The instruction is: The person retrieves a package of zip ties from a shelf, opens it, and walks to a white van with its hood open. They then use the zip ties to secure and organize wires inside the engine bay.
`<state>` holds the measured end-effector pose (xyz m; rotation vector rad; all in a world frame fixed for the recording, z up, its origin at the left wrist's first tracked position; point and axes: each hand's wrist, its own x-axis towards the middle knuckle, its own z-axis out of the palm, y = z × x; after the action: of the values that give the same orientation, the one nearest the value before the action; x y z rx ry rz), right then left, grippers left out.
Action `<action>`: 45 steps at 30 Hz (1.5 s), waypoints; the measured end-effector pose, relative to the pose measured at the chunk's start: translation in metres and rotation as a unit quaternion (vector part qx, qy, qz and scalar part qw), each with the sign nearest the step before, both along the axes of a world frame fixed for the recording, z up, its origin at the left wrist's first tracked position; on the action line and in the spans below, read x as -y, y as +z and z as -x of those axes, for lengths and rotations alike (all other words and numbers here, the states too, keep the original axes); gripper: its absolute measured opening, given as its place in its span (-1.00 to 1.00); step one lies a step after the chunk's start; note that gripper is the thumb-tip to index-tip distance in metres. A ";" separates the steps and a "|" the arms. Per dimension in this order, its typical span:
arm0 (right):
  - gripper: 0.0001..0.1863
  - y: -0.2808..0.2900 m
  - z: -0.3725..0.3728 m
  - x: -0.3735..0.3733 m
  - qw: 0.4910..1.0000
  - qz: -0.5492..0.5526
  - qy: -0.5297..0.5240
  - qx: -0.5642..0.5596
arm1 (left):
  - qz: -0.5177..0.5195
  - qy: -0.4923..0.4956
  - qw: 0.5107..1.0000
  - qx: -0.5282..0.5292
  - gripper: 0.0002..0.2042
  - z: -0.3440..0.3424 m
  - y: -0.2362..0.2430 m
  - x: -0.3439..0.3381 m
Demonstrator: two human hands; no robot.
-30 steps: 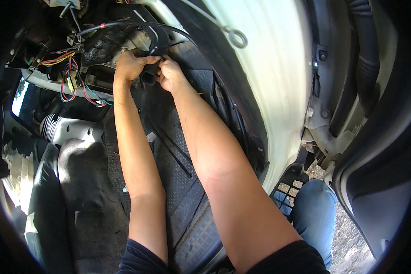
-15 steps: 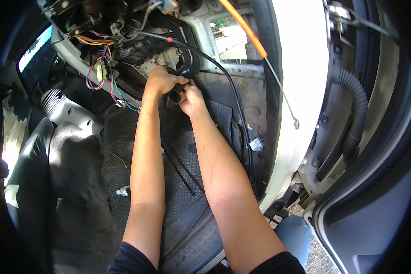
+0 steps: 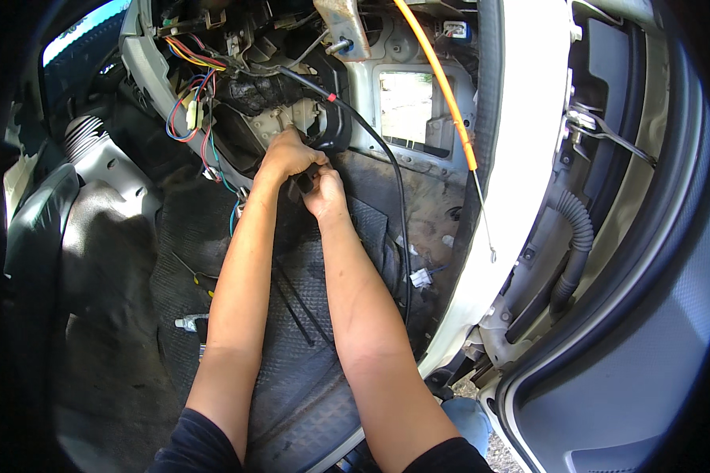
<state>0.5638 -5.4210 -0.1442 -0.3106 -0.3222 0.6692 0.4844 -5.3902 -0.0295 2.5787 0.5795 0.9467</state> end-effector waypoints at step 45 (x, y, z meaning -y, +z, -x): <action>-0.75 0.014 0.197 0.146 0.442 0.639 -0.162 0.609 | 0.559 -0.200 0.760 0.266 -0.48 -0.028 0.019 -0.049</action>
<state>0.3672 -5.5674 -0.1297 -2.3703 -1.0707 0.0085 0.5120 -5.3408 -0.0103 1.1950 0.2513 0.7568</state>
